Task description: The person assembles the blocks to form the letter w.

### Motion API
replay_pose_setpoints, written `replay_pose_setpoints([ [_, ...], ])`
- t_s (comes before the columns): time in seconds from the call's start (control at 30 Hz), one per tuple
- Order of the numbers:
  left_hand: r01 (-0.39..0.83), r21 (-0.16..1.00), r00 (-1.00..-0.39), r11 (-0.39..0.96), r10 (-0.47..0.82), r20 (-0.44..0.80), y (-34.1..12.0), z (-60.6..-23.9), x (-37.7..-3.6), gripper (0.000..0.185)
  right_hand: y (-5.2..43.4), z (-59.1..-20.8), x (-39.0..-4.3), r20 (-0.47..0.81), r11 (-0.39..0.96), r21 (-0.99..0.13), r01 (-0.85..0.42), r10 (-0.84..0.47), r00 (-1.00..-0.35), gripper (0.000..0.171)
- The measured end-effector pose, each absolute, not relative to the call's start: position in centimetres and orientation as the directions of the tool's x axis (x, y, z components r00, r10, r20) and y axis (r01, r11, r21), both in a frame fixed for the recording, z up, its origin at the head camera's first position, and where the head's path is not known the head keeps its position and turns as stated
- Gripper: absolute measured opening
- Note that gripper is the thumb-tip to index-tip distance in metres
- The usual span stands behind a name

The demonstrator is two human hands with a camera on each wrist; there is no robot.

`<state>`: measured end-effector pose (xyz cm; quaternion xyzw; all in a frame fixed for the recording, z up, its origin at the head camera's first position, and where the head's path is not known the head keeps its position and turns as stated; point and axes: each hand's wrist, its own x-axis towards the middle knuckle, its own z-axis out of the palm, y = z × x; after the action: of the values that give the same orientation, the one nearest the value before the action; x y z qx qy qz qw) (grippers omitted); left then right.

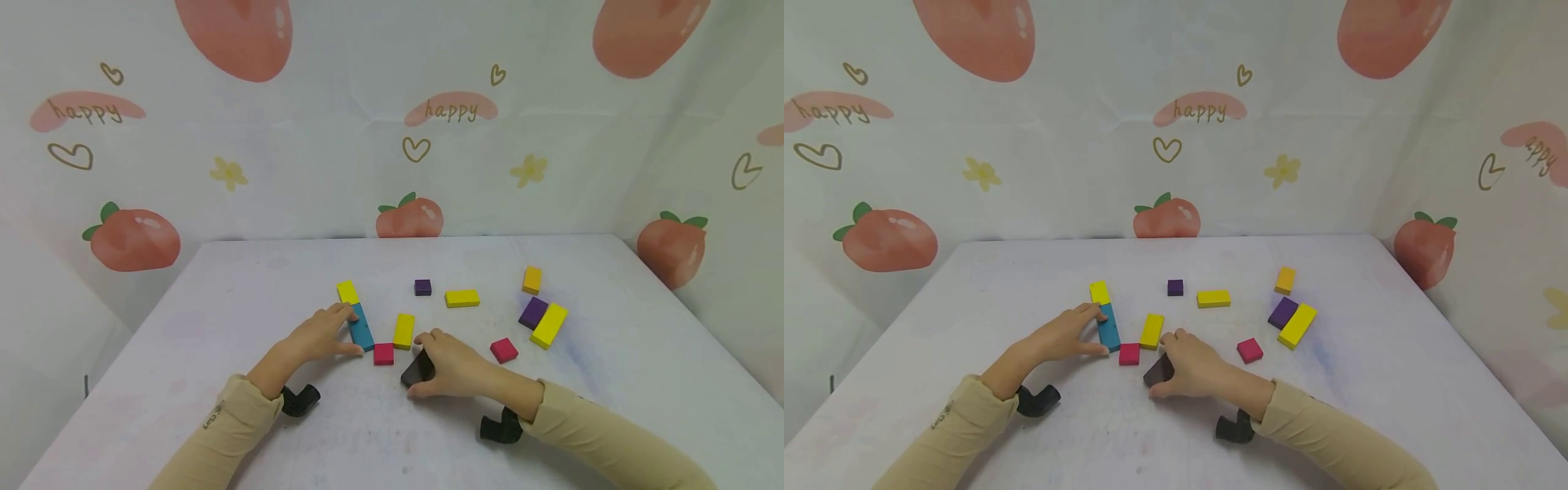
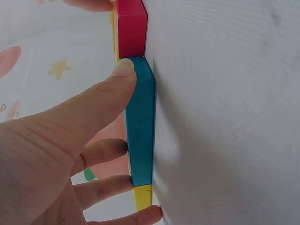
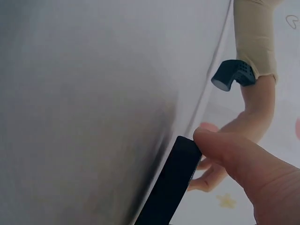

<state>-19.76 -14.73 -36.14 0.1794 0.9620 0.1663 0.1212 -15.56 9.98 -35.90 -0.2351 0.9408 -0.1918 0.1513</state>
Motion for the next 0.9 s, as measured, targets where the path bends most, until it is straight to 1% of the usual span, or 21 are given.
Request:
replay_pose_setpoints([
  [0.13,0.313,0.356,-0.906,0.881,0.389,-0.166,-14.7,-36.2,-19.8,0.056,10.3,-35.5,-16.0,-0.202,0.797,-0.48,-0.367,-0.507,-0.838,0.074],
  [0.33,0.32,0.359,-0.904,0.877,0.396,-0.16,-14.8,-36.0,-19.7,0.055,11.0,-35.1,-16.7,-0.159,0.746,-0.536,-0.395,-0.549,-0.82,0.069],
  [0.53,0.327,0.369,-0.9,0.87,0.405,-0.159,-14.8,-36.0,-19.7,0.055,11.6,-34.9,-17.7,-0.125,0.71,-0.573,-0.409,-0.57,-0.812,0.067],
  [0.8,0.305,0.382,-0.904,0.872,0.392,-0.172,-14.8,-36.0,-19.7,0.055,12.1,-34.4,-19.5,-0.122,0.683,-0.616,-0.392,-0.575,-0.809,0.066],
  [0.9,0.305,0.38,-0.904,0.873,0.391,-0.174,-14.7,-36.0,-19.8,0.056,12.3,-34.3,-20.2,-0.113,0.661,-0.633,-0.402,-0.593,-0.797,0.066],
])
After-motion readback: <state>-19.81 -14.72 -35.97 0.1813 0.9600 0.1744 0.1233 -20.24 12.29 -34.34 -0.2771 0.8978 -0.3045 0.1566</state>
